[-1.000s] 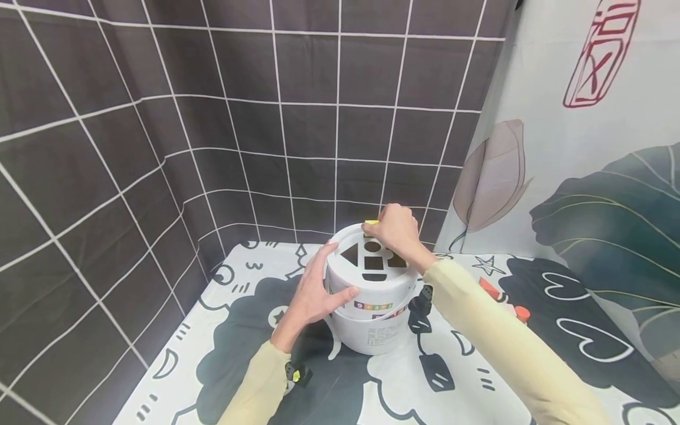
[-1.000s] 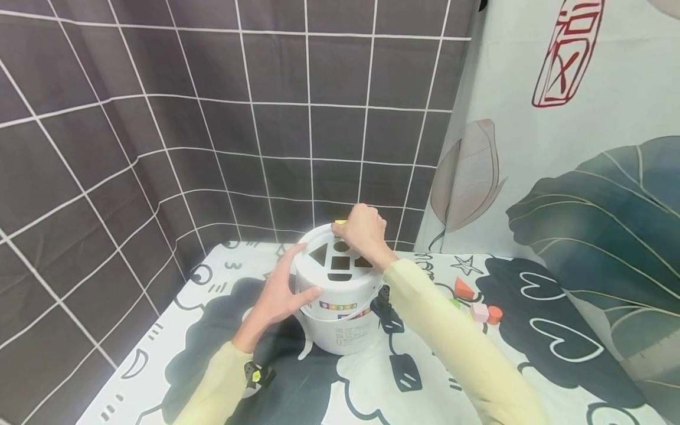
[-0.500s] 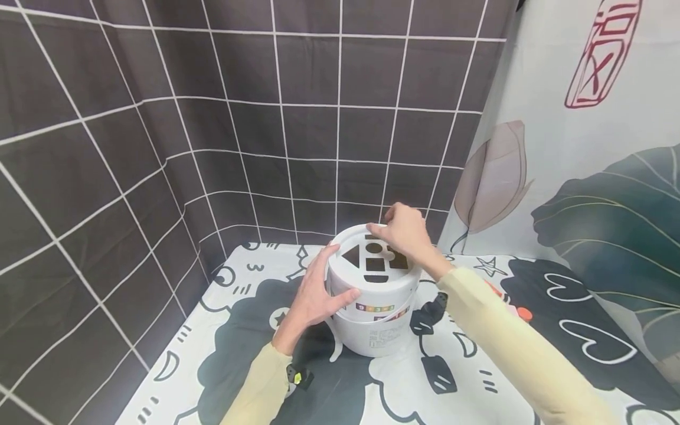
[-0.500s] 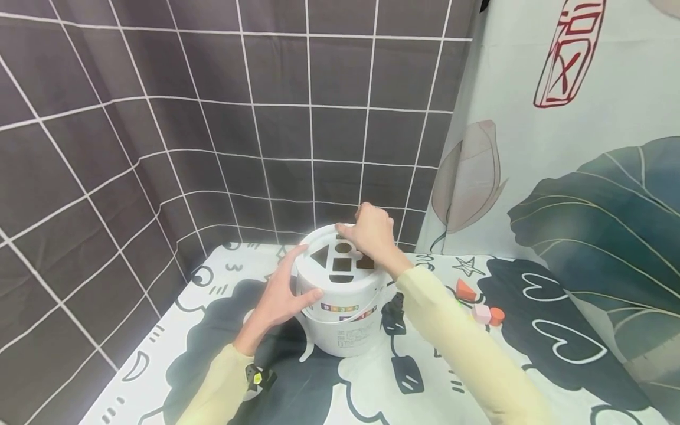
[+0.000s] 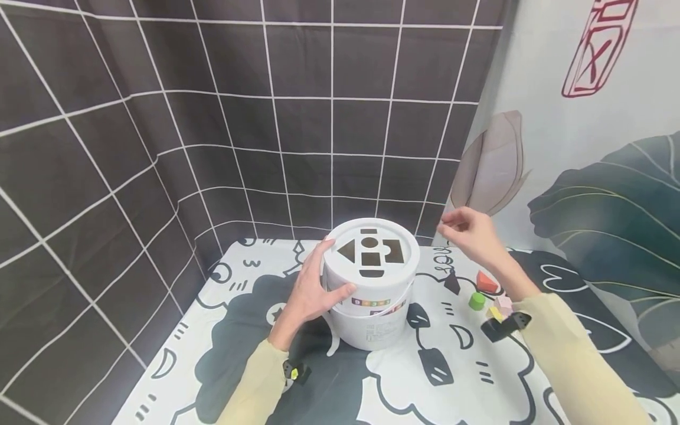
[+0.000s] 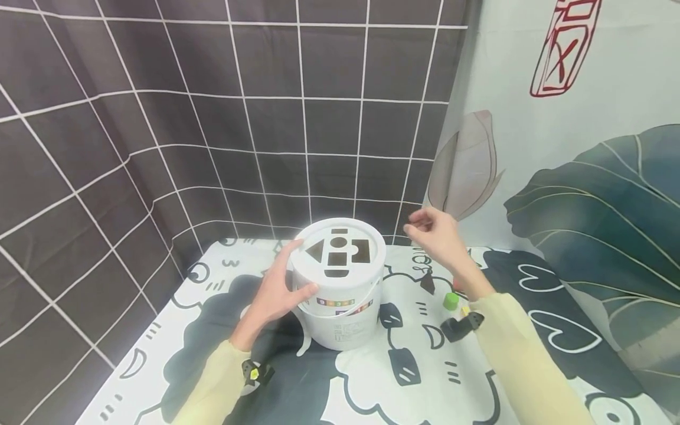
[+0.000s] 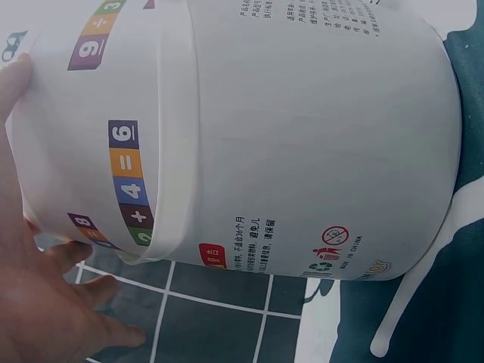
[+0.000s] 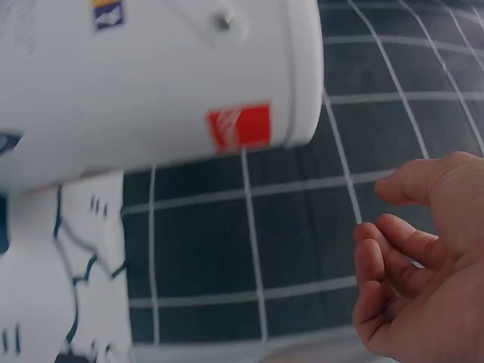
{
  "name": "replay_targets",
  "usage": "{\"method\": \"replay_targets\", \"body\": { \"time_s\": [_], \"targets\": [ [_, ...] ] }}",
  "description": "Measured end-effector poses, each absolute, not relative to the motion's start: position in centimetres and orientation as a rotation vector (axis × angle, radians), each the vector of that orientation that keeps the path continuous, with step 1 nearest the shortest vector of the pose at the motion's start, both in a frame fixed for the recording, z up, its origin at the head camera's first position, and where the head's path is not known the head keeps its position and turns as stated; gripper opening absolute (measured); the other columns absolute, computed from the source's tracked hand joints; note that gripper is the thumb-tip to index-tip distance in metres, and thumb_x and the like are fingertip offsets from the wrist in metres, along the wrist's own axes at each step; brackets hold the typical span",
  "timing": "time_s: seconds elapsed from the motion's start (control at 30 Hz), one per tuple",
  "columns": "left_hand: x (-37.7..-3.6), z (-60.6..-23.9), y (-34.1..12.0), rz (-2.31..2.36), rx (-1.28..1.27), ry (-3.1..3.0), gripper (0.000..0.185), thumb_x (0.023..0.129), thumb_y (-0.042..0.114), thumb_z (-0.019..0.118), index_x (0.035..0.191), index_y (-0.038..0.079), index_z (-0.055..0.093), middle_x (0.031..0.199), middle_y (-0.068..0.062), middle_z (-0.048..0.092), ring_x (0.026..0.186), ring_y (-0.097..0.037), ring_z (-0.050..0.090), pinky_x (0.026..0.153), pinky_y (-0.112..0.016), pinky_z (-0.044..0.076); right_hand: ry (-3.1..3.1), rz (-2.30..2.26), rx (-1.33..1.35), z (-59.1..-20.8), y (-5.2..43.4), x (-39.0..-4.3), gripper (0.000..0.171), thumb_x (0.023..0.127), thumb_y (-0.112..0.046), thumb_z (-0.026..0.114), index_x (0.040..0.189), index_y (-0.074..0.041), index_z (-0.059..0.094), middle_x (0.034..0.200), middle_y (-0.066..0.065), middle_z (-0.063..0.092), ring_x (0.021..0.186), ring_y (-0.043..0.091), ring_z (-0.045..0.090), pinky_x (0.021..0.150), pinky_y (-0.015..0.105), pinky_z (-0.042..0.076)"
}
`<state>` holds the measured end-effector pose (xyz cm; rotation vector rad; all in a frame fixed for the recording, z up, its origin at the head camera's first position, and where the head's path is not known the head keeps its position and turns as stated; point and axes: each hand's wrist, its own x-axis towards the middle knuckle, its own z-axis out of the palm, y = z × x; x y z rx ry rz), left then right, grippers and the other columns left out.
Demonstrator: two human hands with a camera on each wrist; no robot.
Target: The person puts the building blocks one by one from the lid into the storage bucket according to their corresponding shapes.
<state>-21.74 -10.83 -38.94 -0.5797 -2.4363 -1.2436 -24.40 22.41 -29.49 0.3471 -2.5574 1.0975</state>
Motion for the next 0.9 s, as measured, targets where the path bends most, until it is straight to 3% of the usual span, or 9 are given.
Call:
{"method": "replay_targets", "body": {
  "time_s": [0.47, 0.7, 0.9],
  "targets": [
    [-21.6, -38.9, -10.9, -1.244, -0.581, -2.44, 0.095, 0.076, 0.052, 0.077, 0.154, 0.02, 0.034, 0.158, -0.008, 0.034, 0.143, -0.028, 0.032, 0.11, -0.058, 0.03, -2.639, 1.103, 0.13, -35.3, 28.4, -21.7, 0.036, 0.098, -0.017, 0.064, 0.123, 0.008, 0.058, 0.111, 0.025, 0.061, 0.1, 0.037, 0.058, 0.07, 0.024, 0.047],
    [-21.5, -38.9, -10.9, -1.257, -0.588, -2.427, 0.095, 0.076, 0.052, 0.078, 0.153, 0.019, 0.035, 0.158, -0.01, 0.034, 0.143, -0.03, 0.032, 0.11, -0.059, 0.03, -2.64, 1.094, -0.038, -38.5, 30.0, -20.2, 0.038, 0.098, -0.016, 0.061, 0.125, 0.01, 0.055, 0.113, 0.03, 0.061, 0.103, 0.043, 0.058, 0.078, 0.041, 0.047],
    [-21.6, -39.0, -10.8, -1.253, -0.588, -2.43, 0.095, 0.075, 0.053, 0.077, 0.153, 0.019, 0.034, 0.157, -0.01, 0.034, 0.143, -0.03, 0.033, 0.109, -0.059, 0.03, -2.602, 1.068, -0.18, -40.6, 30.7, -19.4, 0.037, 0.095, -0.016, 0.062, 0.12, 0.011, 0.058, 0.106, 0.028, 0.064, 0.097, 0.041, 0.061, 0.067, 0.028, 0.045]
  ]
}}
